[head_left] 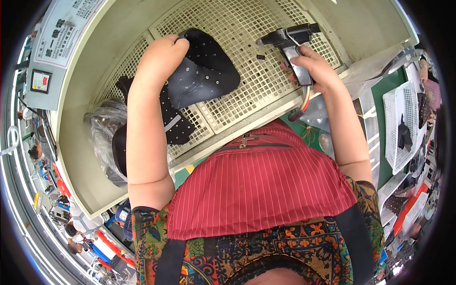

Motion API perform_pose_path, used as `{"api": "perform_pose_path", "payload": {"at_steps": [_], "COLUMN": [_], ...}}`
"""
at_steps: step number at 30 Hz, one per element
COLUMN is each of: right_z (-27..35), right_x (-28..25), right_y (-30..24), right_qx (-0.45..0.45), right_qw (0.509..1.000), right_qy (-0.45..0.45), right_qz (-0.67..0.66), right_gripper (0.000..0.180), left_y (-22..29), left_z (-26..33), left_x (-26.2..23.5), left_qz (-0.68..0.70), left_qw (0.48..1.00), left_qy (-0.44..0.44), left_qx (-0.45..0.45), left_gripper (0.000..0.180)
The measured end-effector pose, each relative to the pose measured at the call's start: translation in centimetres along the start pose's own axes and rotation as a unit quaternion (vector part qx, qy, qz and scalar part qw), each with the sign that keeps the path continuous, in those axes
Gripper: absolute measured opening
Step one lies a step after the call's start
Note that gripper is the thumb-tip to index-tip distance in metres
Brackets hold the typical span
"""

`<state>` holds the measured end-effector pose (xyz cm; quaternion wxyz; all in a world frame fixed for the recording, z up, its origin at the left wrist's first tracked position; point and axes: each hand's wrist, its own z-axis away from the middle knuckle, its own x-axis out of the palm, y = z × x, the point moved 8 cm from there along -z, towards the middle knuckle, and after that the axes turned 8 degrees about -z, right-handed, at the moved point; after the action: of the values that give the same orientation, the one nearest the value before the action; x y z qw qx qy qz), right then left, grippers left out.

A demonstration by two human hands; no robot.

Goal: The person uses a handheld tool to apply fasteners to black fabric pieces with gold studs. They repeatedly pick up the fabric pieces from a white basket, work on them at a perforated workstation, and place the finished pieces into a plastic bag on a nearby stool.

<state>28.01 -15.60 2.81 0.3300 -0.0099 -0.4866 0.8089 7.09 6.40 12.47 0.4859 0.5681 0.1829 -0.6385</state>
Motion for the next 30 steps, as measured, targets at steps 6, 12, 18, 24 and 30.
{"api": "perform_pose_path", "payload": {"at_steps": [6, 12, 18, 24, 30], "right_z": [4.7, 6.1, 7.2, 7.2, 8.9], "right_x": [8.0, 12.2, 12.6, 11.9, 10.1], "right_y": [-5.1, -5.8, -6.1, -6.7, -5.4], "right_qx": [-0.184, -0.286, -0.299, -0.276, -0.228], "right_qw": [0.905, 0.799, 0.765, 0.765, 0.792], "right_qy": [-0.074, -0.07, -0.081, -0.032, -0.093], "right_qz": [0.376, 0.524, 0.564, 0.581, 0.559], "right_gripper": [0.045, 0.036, 0.035, 0.033, 0.033], "left_y": [0.7, 2.1, 2.4, 2.3, 1.3], "left_z": [-0.1, -0.6, -0.2, 0.1, 2.6], "left_x": [0.1, 0.2, -0.1, 0.0, 0.2], "left_qz": [-0.041, -0.041, -0.042, -0.043, -0.013], "left_qw": [0.999, 0.998, 0.998, 0.998, 0.999], "left_qy": [-0.013, -0.019, -0.032, -0.036, 0.019], "left_qx": [-0.005, 0.036, 0.034, 0.036, 0.034], "left_gripper": [0.04, 0.04, 0.038, 0.039, 0.037]}}
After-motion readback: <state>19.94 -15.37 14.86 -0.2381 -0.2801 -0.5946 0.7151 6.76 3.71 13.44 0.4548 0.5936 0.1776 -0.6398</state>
